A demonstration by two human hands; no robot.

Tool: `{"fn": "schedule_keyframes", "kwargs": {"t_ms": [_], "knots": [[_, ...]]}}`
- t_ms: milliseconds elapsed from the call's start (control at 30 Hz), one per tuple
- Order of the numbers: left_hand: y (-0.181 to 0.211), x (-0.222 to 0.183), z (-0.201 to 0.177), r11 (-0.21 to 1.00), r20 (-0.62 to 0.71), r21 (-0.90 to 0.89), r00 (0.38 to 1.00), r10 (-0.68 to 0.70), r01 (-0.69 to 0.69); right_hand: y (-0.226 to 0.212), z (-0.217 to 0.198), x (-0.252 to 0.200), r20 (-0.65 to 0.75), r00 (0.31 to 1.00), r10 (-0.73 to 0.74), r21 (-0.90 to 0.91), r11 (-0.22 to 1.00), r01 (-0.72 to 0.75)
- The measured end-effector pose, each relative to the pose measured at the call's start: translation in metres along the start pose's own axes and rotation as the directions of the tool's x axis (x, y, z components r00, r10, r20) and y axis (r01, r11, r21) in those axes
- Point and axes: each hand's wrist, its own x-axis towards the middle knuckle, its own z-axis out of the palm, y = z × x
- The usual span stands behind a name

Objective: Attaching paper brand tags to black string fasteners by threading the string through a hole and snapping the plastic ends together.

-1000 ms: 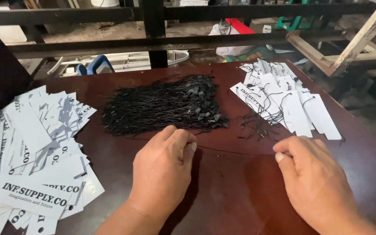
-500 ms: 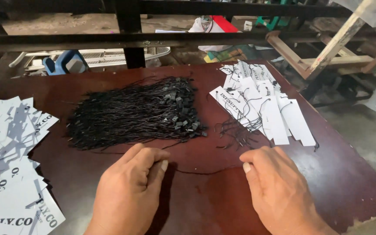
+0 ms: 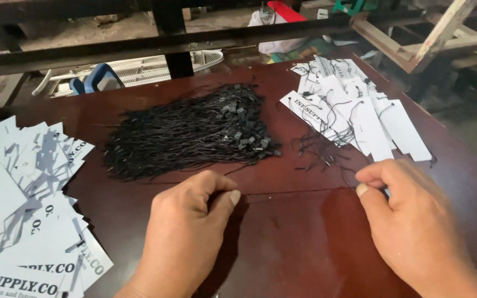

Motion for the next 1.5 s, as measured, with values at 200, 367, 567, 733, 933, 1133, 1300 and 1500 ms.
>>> {"fn": "schedule_keyframes", "kwargs": {"t_ms": [200, 367, 567, 733, 933, 1133, 1300, 1500], "knots": [[0.016, 0.003, -0.016, 0.965, 0.186, -0.006, 0.948, -0.257, 0.263, 0.012, 0.009, 0.001, -0.045, 0.996, -0.073, -0.039, 0.997, 0.071], [-0.01, 0.004, 0.001, 0.997, 0.124, -0.027, 0.99, -0.073, 0.076, -0.033, 0.0, -0.018, -0.245, 0.95, -0.193, 0.114, 0.968, 0.225], [0.012, 0.001, -0.007, 0.968, 0.2, -0.242, 0.98, -0.012, 0.061, -0.088, 0.012, -0.026, -0.247, 0.764, -0.596, 0.316, 0.696, 0.645], [0.018, 0.004, -0.021, 0.902, 0.334, -0.296, 0.919, -0.209, 0.313, -0.101, 0.027, -0.017, -0.092, 0.799, -0.594, 0.414, 0.707, 0.574], [0.024, 0.013, -0.023, 0.835, 0.434, -0.3, 0.846, -0.31, 0.46, -0.09, 0.038, -0.005, 0.035, 0.722, -0.691, 0.564, 0.61, 0.557], [0.022, 0.017, -0.024, 0.863, 0.464, -0.189, 0.818, -0.341, 0.468, -0.091, 0.04, -0.011, 0.073, 0.845, -0.53, 0.52, 0.743, 0.421], [0.029, 0.018, -0.024, 0.886, 0.462, -0.094, 0.808, -0.364, 0.453, -0.095, 0.034, -0.01, -0.01, 0.846, -0.533, 0.518, 0.721, 0.461], [0.019, 0.013, -0.022, 0.927, 0.435, -0.064, 0.846, -0.308, 0.37, -0.092, 0.036, -0.004, 0.021, 0.804, -0.595, 0.534, 0.686, 0.494]]}}
